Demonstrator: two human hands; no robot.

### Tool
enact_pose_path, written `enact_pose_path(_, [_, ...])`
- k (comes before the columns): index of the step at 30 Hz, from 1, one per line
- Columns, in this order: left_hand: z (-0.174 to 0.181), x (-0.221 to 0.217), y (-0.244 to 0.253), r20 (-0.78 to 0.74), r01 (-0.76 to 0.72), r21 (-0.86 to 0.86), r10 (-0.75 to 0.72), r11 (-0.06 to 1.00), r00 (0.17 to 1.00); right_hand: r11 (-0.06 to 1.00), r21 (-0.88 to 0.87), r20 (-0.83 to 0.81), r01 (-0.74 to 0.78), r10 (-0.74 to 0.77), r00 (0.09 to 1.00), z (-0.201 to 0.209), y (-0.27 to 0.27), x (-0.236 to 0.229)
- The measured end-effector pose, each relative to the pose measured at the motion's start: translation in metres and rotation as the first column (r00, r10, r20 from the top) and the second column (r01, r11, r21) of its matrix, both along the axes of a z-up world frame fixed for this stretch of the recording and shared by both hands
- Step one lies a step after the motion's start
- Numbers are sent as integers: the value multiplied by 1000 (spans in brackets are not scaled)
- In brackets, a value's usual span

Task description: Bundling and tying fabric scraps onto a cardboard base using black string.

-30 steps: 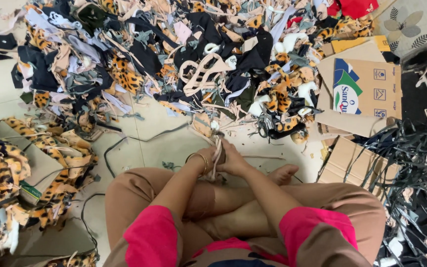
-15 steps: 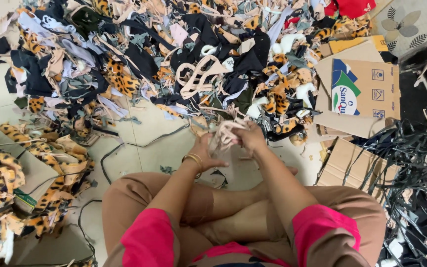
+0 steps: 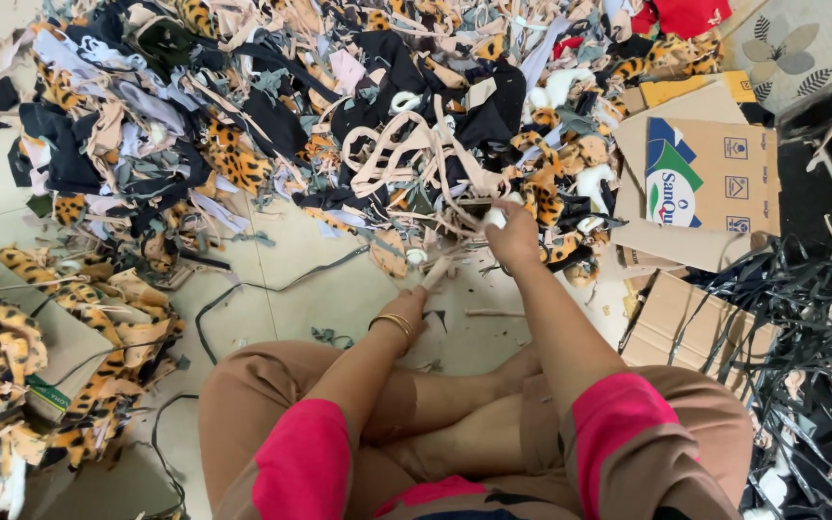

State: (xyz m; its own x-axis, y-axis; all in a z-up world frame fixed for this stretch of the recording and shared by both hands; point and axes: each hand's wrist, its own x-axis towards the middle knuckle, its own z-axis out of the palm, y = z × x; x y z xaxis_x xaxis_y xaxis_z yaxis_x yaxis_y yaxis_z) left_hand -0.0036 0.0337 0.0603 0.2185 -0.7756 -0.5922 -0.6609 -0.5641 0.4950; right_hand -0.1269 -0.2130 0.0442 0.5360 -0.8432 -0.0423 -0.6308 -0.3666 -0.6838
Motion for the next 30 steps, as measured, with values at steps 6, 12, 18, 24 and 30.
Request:
enact_pose_path(6, [-28,3,-3,-17,-84,-86,83,993,996,982,-161,-461,99,-163,872,27,46,-37])
enact_pose_path(12, [-47,7,-3,-11,-107,-209,107,972,994,973,-135,-423,187,-227,877,17,35,-47])
enact_pose_path(18, [-45,6,2,-59,-156,-310,145,938,988,981,-54,-493,184,-186,850,47,23,-44])
enact_pose_path(24, [-59,11,0,-76,-174,-337,158,925,985,996,89,-701,13,53,711,134,-7,-41])
enact_pose_path(30, [-71,13,-3,-100,-188,-447,160,874,982,918,341,-799,201,171,577,149,-43,-104])
